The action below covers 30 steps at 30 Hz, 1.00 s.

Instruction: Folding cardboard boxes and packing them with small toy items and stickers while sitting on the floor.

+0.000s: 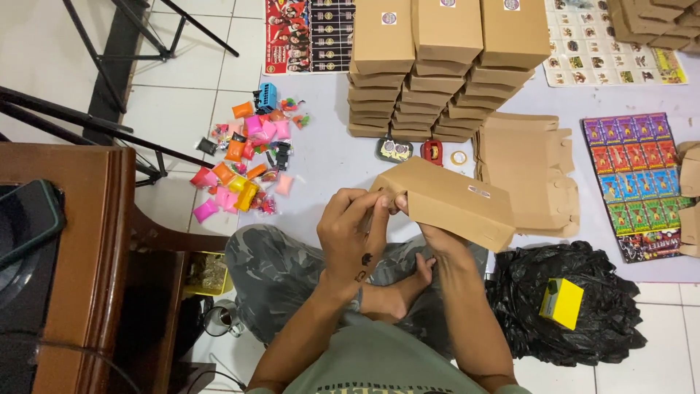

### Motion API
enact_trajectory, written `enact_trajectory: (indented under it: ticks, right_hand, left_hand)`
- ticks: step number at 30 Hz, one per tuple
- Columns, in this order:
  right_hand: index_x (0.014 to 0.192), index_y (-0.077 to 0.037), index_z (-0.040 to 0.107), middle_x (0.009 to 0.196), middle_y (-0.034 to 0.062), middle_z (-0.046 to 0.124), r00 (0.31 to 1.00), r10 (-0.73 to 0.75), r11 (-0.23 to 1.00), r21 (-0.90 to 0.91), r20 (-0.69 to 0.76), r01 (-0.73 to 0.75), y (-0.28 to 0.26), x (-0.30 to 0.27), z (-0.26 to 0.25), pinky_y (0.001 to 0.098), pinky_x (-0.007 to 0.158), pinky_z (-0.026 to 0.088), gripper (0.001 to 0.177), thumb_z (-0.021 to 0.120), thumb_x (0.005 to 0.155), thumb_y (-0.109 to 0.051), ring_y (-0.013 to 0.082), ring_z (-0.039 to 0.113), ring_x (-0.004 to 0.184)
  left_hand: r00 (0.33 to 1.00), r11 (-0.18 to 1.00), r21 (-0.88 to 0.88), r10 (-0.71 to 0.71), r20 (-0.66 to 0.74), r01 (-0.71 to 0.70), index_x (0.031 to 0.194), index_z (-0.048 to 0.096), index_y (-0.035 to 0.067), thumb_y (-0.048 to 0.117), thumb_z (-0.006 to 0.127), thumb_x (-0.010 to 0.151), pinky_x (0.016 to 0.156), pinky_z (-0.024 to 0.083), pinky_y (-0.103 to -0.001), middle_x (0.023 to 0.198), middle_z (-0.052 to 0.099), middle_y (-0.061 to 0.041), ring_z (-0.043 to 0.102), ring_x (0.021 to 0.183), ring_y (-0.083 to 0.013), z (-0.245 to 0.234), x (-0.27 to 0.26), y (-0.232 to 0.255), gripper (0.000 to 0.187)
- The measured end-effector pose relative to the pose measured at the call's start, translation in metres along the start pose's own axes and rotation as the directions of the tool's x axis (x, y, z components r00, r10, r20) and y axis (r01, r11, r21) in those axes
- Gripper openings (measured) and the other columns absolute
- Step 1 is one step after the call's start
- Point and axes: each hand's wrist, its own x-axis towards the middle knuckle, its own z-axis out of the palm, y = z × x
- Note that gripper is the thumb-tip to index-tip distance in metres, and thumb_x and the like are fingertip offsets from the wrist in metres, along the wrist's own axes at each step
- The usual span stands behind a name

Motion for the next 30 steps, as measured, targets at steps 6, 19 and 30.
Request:
enact_trajectory:
  ticks: [6, 19, 30]
  right_hand:
    - [0.119, 0.006, 0.071, 0.122, 0.0283, 0.069, 1.000, 0.008, 0.999, -0.046, 0.015, -0.007, -0.009, 0.000, 0.000, 0.0515, 0.086, 0.058, 0.048, 0.083, 0.087, -0.029, 0.0357, 0.067, 0.112]
    - [0.120, 0.005, 0.072, 0.123, 0.0303, 0.069, 0.999, 0.026, 0.992, -0.126, 0.046, -0.020, -0.026, -0.002, 0.000, 0.0520, 0.087, 0.059, 0.050, 0.082, 0.088, -0.032, 0.0386, 0.067, 0.114]
    - [0.111, 0.001, 0.075, 0.111, 0.0238, 0.074, 0.984, -0.099, 0.995, -0.004, 0.145, 0.100, -0.026, 0.003, -0.004, 0.0483, 0.080, 0.060, 0.039, 0.075, 0.092, -0.034, 0.0348, 0.073, 0.103]
  left_hand:
    - [0.999, 1.000, 0.019, -0.022, 0.024, 0.021, 0.091, 0.079, 0.015, 0.015, 0.072, 0.094, 0.060, 0.049, -0.029, 0.070, 0.060, 0.003, 0.060, 0.060, -0.0166, -0.001, -0.003, -0.002, 0.008]
    - [0.984, 0.995, 0.083, 0.042, 0.175, -0.057, 0.100, 0.078, 0.010, 0.013, 0.069, 0.095, 0.068, 0.053, -0.033, 0.083, 0.067, -0.004, 0.069, 0.078, -0.0249, -0.003, 0.003, -0.001, 0.010]
    - [0.996, 0.996, -0.078, 0.042, 0.081, -0.035, 0.097, 0.075, 0.009, 0.010, 0.067, 0.095, 0.085, 0.055, -0.040, 0.091, 0.068, -0.005, 0.071, 0.102, -0.0300, 0.008, -0.005, -0.003, 0.008]
